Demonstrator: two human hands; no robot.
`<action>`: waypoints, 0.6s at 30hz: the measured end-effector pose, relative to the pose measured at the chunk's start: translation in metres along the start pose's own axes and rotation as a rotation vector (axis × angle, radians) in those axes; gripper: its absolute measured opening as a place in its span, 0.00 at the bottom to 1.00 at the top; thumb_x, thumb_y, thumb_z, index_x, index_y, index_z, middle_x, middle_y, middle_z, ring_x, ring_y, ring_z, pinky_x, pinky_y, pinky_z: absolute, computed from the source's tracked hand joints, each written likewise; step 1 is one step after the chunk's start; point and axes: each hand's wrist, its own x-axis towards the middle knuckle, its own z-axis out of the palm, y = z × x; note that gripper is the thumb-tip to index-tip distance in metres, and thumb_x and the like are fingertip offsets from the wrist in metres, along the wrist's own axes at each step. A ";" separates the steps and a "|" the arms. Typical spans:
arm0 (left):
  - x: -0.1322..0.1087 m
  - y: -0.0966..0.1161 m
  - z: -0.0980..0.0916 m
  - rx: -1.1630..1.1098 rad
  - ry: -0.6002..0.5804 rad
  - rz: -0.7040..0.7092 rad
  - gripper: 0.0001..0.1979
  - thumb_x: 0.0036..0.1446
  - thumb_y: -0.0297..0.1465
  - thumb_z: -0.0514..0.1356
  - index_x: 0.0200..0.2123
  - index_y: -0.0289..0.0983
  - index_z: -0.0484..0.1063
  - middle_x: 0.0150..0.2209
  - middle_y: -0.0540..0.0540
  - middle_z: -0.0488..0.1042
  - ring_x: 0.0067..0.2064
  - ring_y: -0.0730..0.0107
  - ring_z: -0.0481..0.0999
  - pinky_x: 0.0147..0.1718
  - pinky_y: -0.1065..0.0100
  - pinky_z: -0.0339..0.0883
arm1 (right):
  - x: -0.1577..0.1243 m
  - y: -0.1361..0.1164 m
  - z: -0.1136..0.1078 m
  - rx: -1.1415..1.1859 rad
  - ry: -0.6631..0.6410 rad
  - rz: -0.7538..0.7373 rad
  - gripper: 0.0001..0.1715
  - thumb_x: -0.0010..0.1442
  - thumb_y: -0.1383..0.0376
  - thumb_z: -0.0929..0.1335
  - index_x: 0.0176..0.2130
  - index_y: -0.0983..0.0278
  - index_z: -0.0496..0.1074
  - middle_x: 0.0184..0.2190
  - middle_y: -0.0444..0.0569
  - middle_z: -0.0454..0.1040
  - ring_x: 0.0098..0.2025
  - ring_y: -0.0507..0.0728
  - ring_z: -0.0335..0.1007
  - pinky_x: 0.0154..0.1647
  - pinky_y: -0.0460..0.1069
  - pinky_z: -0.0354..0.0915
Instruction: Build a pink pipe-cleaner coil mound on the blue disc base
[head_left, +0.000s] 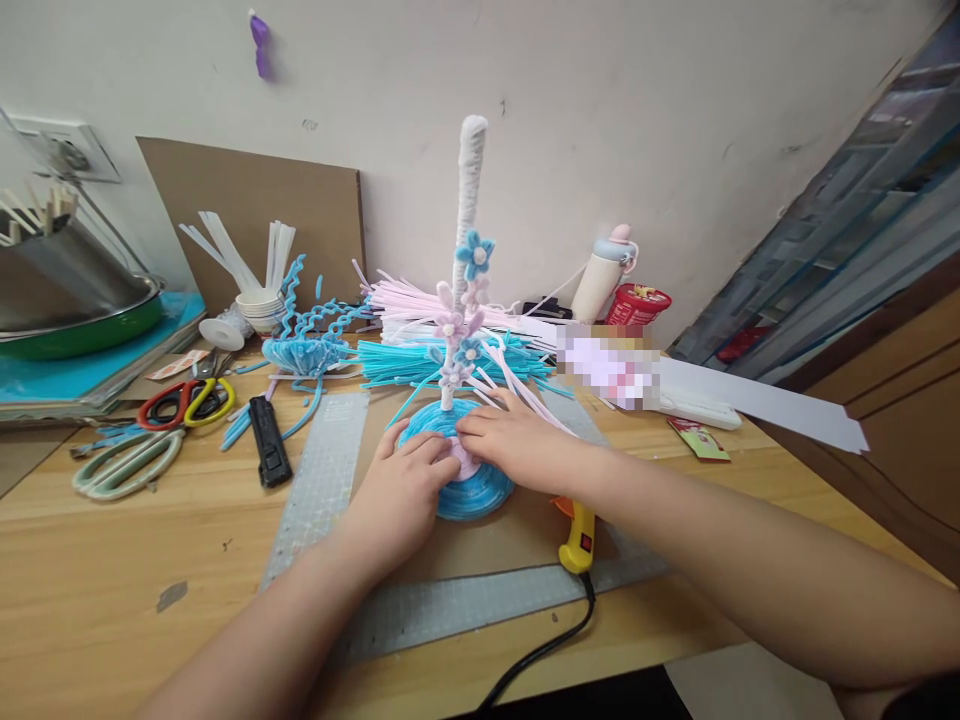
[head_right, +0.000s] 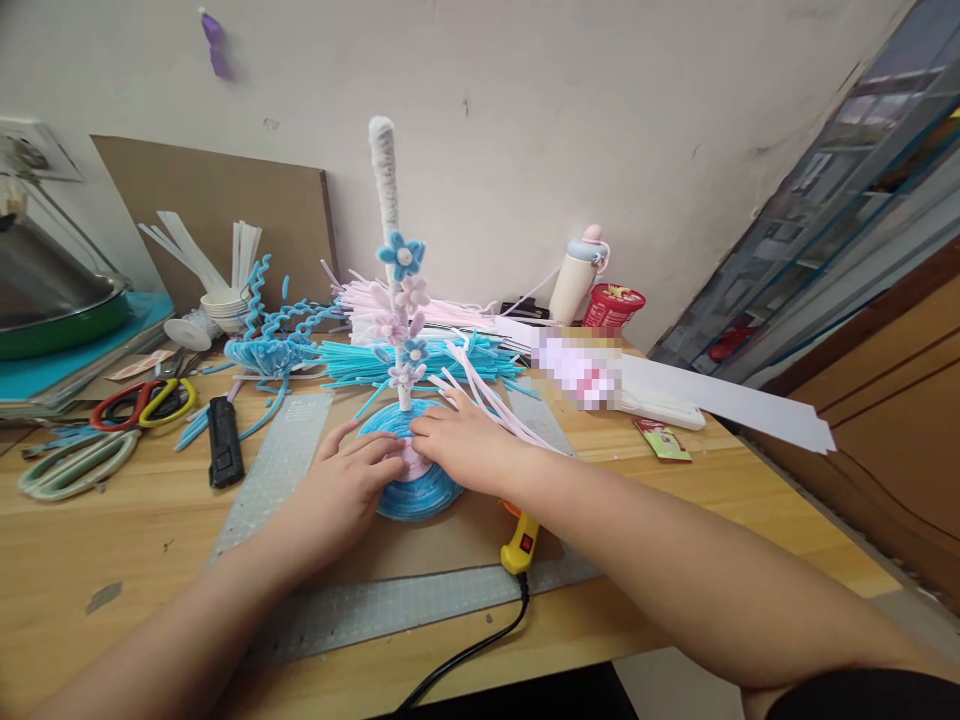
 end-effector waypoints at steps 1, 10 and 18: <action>0.000 0.000 0.000 0.000 0.000 0.001 0.25 0.54 0.15 0.47 0.46 0.45 0.72 0.48 0.48 0.75 0.55 0.63 0.69 0.61 0.46 0.43 | 0.000 0.000 0.000 0.000 -0.001 0.001 0.14 0.62 0.76 0.62 0.40 0.64 0.74 0.44 0.52 0.75 0.51 0.60 0.66 0.60 0.61 0.44; 0.000 -0.004 0.003 0.010 -0.012 -0.023 0.24 0.55 0.16 0.48 0.44 0.45 0.74 0.50 0.47 0.74 0.56 0.61 0.69 0.61 0.46 0.44 | -0.001 0.012 0.012 0.079 0.090 0.053 0.09 0.64 0.66 0.65 0.38 0.62 0.76 0.44 0.50 0.75 0.51 0.60 0.64 0.56 0.61 0.46; -0.004 -0.001 -0.001 0.053 -0.015 0.038 0.25 0.55 0.17 0.50 0.51 0.44 0.71 0.53 0.45 0.73 0.59 0.59 0.66 0.62 0.45 0.43 | 0.000 0.015 0.013 0.097 0.117 0.069 0.07 0.63 0.63 0.68 0.37 0.60 0.77 0.41 0.49 0.75 0.48 0.60 0.65 0.55 0.62 0.45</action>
